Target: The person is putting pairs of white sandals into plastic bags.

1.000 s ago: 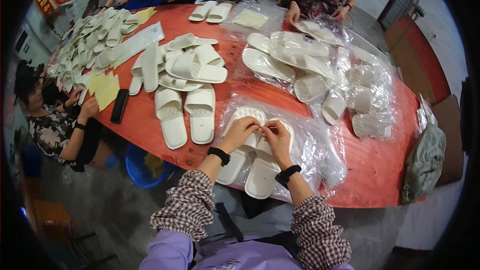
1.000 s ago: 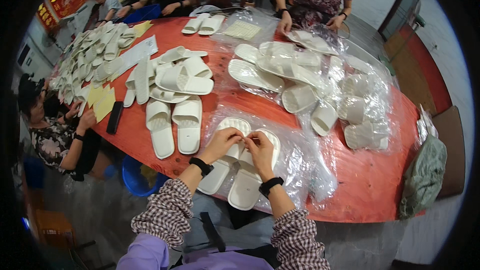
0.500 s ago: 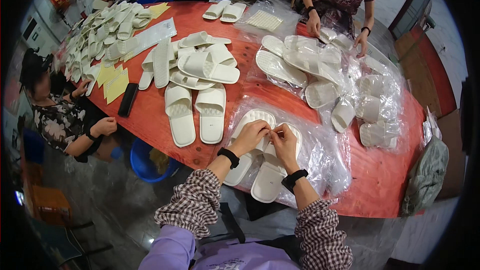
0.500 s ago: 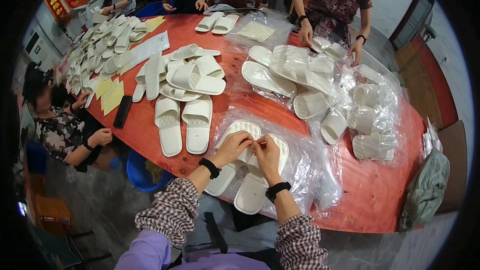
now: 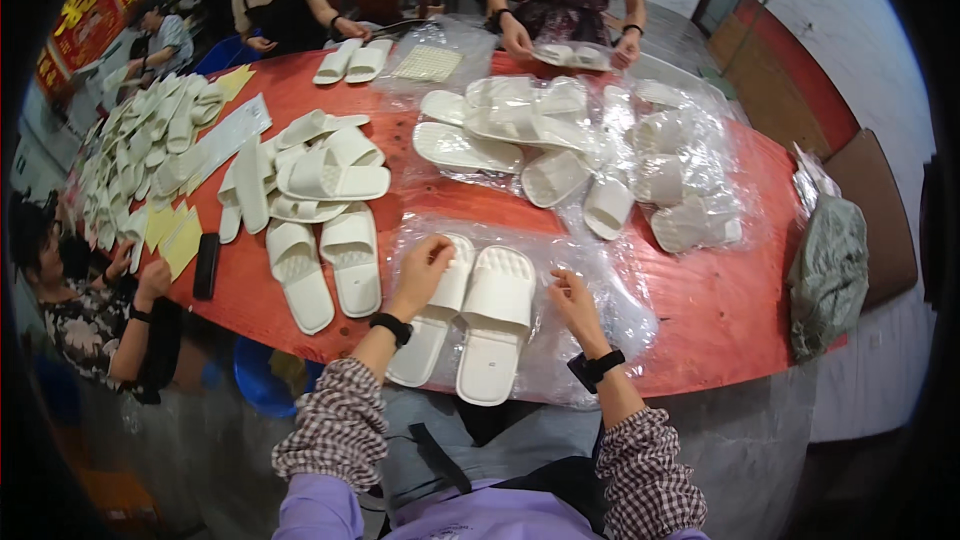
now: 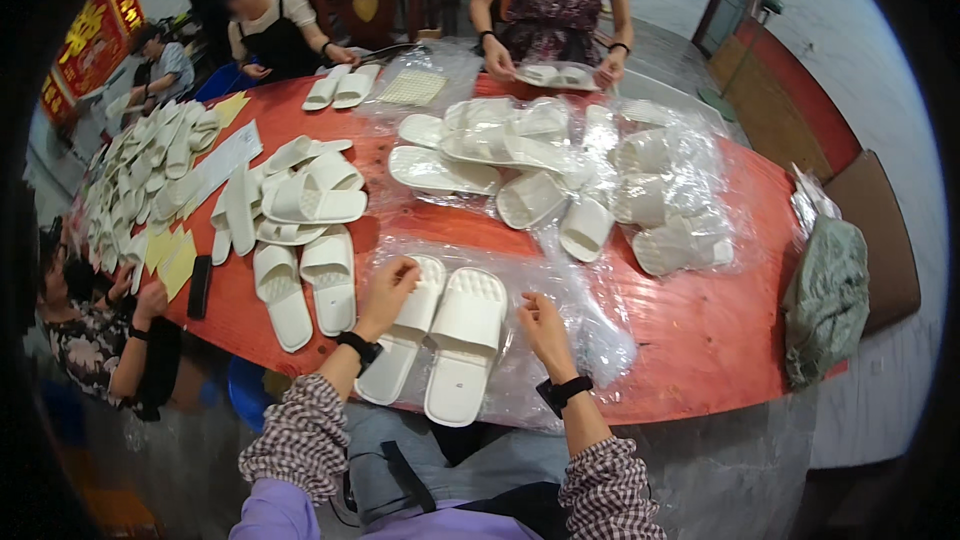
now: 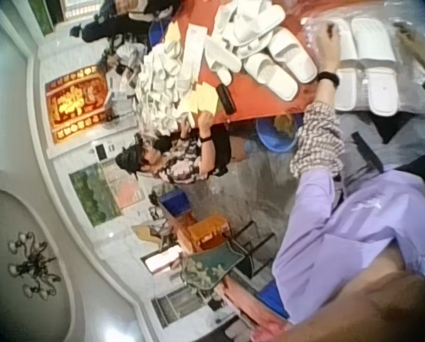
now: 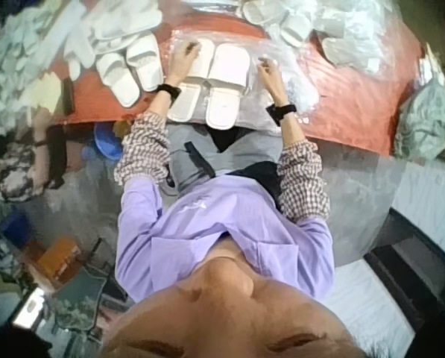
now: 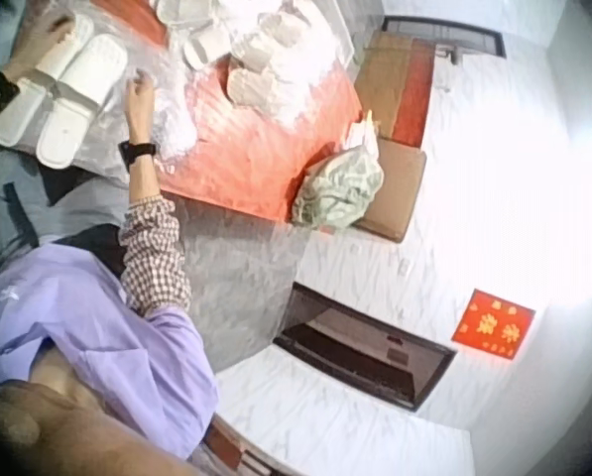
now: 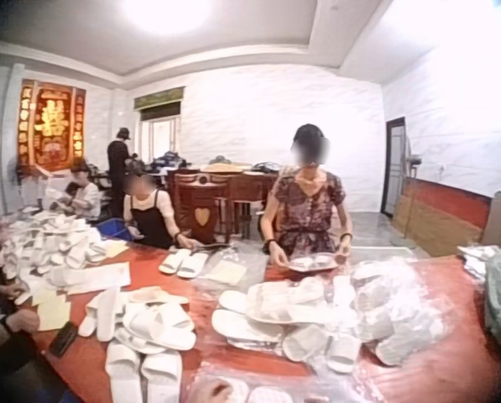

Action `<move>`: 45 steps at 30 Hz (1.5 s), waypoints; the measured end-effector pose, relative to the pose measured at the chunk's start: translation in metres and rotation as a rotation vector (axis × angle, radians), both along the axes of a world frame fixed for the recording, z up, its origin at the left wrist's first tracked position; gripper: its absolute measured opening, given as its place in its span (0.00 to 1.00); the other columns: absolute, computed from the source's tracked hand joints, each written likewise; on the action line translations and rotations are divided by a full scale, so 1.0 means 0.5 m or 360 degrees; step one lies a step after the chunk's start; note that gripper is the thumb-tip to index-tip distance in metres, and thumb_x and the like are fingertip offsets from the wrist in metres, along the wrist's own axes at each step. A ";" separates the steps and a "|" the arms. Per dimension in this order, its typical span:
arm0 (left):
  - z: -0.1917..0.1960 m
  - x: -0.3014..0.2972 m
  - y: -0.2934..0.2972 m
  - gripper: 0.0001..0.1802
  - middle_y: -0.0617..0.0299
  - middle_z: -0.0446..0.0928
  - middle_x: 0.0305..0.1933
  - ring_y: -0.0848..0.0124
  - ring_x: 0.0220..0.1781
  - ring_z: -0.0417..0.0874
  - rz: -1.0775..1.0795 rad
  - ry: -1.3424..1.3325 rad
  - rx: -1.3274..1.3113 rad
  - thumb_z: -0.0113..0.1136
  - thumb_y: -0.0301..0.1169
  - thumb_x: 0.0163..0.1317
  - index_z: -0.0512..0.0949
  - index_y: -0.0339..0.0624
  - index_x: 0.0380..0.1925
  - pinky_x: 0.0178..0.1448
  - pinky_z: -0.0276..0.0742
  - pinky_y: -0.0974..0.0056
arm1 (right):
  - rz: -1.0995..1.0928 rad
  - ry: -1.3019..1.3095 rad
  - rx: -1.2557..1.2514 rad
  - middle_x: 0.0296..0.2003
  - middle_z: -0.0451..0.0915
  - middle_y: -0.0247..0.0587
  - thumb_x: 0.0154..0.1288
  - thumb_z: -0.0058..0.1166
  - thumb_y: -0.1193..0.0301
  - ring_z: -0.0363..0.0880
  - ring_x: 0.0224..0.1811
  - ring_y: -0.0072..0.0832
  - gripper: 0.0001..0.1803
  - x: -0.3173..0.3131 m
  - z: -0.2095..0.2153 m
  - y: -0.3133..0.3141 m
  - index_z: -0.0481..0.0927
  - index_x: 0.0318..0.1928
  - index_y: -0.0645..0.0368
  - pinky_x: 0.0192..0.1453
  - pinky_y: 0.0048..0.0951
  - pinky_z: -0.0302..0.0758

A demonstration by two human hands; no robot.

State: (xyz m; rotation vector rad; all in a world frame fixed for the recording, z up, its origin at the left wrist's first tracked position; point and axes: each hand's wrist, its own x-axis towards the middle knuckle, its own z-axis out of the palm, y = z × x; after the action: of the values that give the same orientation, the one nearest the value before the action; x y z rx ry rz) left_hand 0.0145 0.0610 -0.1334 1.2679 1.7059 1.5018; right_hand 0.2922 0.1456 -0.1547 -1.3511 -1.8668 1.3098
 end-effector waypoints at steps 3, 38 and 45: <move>0.083 -0.015 -0.005 0.06 0.67 0.74 0.27 0.80 0.28 0.73 0.0149 0.0072 0.0096 0.55 0.28 0.67 0.78 0.37 0.35 0.32 0.69 0.70 | -0.0001 0.0418 -0.0046 0.42 0.79 0.38 0.67 0.53 0.74 0.78 0.43 0.23 0.21 0.046 -0.086 0.005 0.73 0.60 0.63 0.50 0.24 0.75; -0.045 0.090 -0.131 0.48 0.43 0.35 0.79 0.36 0.78 0.27 -0.0714 0.1449 -0.0856 0.61 0.63 0.52 0.58 0.64 0.72 0.69 0.20 0.25 | -0.0757 -0.1126 0.1122 0.62 0.66 0.56 0.55 0.65 0.60 0.61 0.67 0.53 0.36 0.204 0.108 0.396 0.68 0.63 0.58 0.64 0.63 0.62; -0.057 0.105 -0.145 0.47 0.44 0.36 0.79 0.34 0.77 0.30 -0.0656 0.1489 -0.0875 0.58 0.64 0.55 0.54 0.67 0.73 0.69 0.21 0.25 | -0.0896 -0.1262 0.1086 0.51 0.78 0.58 0.57 0.57 0.45 0.76 0.54 0.52 0.36 0.238 0.021 0.548 0.77 0.53 0.65 0.57 0.49 0.72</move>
State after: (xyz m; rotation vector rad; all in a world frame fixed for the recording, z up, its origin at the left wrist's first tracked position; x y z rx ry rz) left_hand 0.0668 -0.0116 -0.1619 1.9629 1.9825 0.1182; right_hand 0.4114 0.4197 -0.1441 -1.9011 -1.8686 -0.1968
